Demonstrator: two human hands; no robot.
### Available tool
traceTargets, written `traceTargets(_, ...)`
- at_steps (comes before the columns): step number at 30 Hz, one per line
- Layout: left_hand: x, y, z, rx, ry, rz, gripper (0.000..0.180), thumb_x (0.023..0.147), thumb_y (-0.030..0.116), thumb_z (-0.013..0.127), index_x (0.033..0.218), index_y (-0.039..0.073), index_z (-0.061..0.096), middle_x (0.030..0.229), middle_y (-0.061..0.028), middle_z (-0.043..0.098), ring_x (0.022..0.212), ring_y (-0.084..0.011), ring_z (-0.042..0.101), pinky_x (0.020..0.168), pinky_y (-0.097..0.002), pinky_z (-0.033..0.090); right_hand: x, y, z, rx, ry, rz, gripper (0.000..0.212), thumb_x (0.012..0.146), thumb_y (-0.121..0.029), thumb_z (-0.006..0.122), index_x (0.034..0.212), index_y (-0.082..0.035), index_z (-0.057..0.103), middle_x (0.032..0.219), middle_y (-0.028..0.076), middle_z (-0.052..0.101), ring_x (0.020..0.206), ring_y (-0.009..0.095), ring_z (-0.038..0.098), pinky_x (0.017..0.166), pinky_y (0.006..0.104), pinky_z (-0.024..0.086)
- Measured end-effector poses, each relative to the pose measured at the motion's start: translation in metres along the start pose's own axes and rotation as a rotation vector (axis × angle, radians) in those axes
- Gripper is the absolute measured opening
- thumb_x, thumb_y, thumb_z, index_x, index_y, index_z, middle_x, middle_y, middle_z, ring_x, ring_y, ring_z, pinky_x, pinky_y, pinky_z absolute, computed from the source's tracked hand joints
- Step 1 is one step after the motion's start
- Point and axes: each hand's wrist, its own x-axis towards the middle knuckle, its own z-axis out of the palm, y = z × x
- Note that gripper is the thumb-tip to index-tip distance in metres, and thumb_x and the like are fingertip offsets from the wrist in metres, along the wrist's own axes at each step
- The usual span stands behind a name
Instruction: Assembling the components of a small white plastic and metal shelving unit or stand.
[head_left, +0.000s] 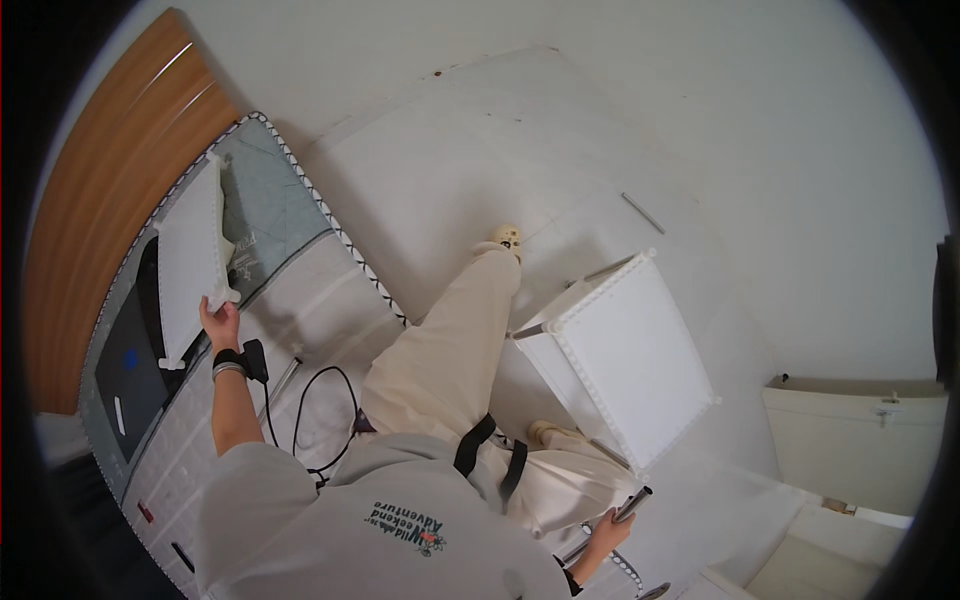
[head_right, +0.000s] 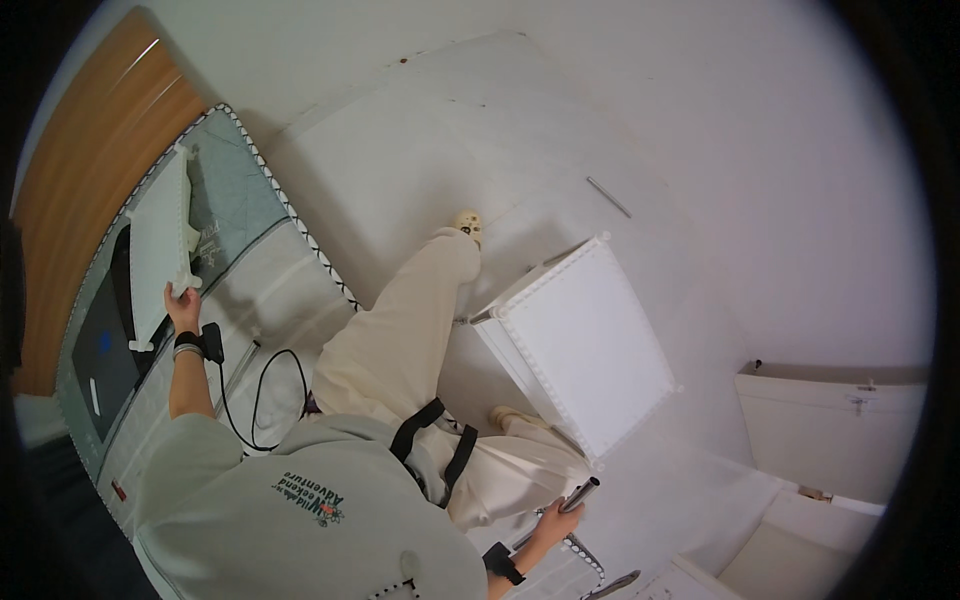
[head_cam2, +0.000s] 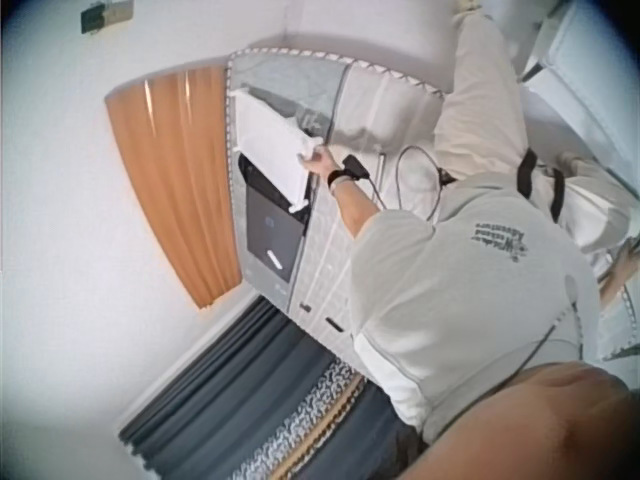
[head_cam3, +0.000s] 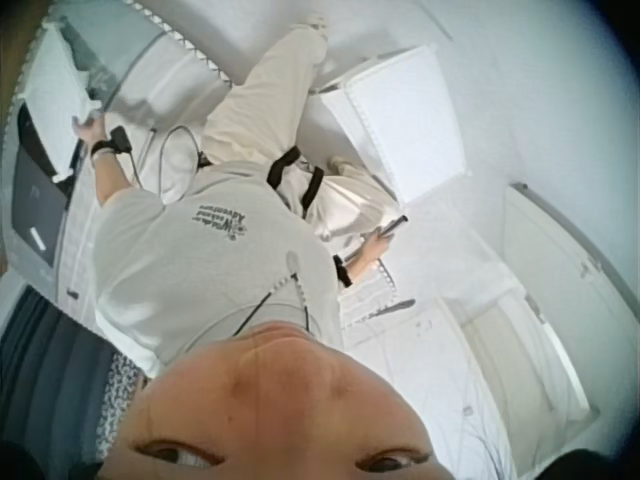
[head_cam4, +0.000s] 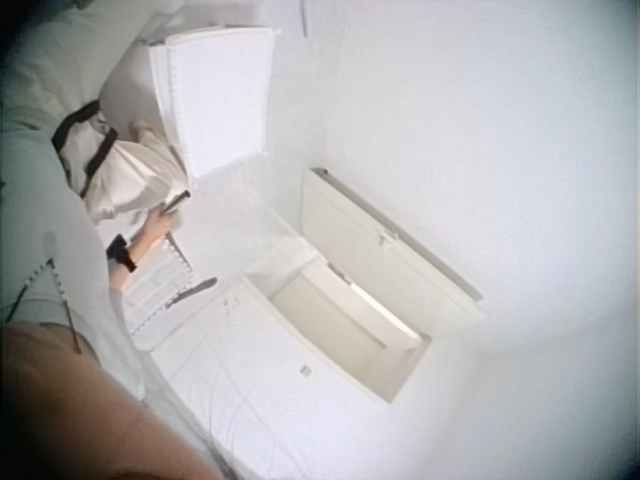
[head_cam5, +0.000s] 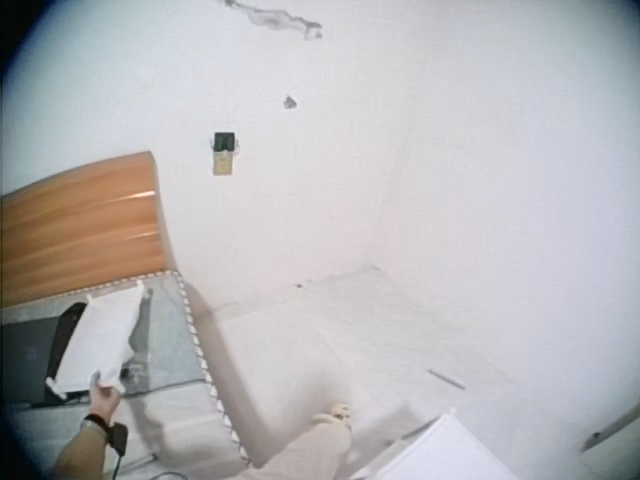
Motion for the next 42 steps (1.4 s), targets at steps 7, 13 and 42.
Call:
traceTargets(7,-0.013,0.032,0.041,0.154,-0.264,-0.089,0.028,0.083,0.017,0.057,0.104,0.001,0.052,0.103,-0.0109,0.060,0.095,-0.0226,0.056,0.080,-0.0282,0.045,0.012,-0.011,0.015,0.061,-0.094,-0.047,0.033,0.078,-0.011,0.056,0.104,0.007,0.047,0.082,0.029,0.058,0.079,0.045,0.056,0.067,0.0467,0.043)
traceTargets(13,-0.054,0.025,0.112,0.277,-0.215,0.003,0.022,0.080,0.011,0.056,0.100,0.002,0.051,0.098,-0.0090,0.058,0.097,-0.0216,0.054,0.081,-0.0268,0.045,0.008,-0.021,0.021,0.070,-0.047,-0.084,0.029,0.078,-0.010,0.056,0.101,0.008,0.049,0.083,0.024,0.060,0.076,0.039,0.060,0.067,0.0412,0.046)
traceTargets(42,-0.320,-0.254,0.314,0.656,-1.010,-0.872,0.013,0.074,0.007,0.057,0.086,0.004,0.057,0.086,-0.0066,0.061,0.083,-0.0205,0.060,0.076,-0.0348,0.049,-0.106,0.056,-0.024,0.093,0.337,0.473,0.015,0.077,-0.008,0.055,0.084,0.003,0.047,0.071,0.024,0.055,0.068,0.043,0.052,0.059,0.0453,0.041)
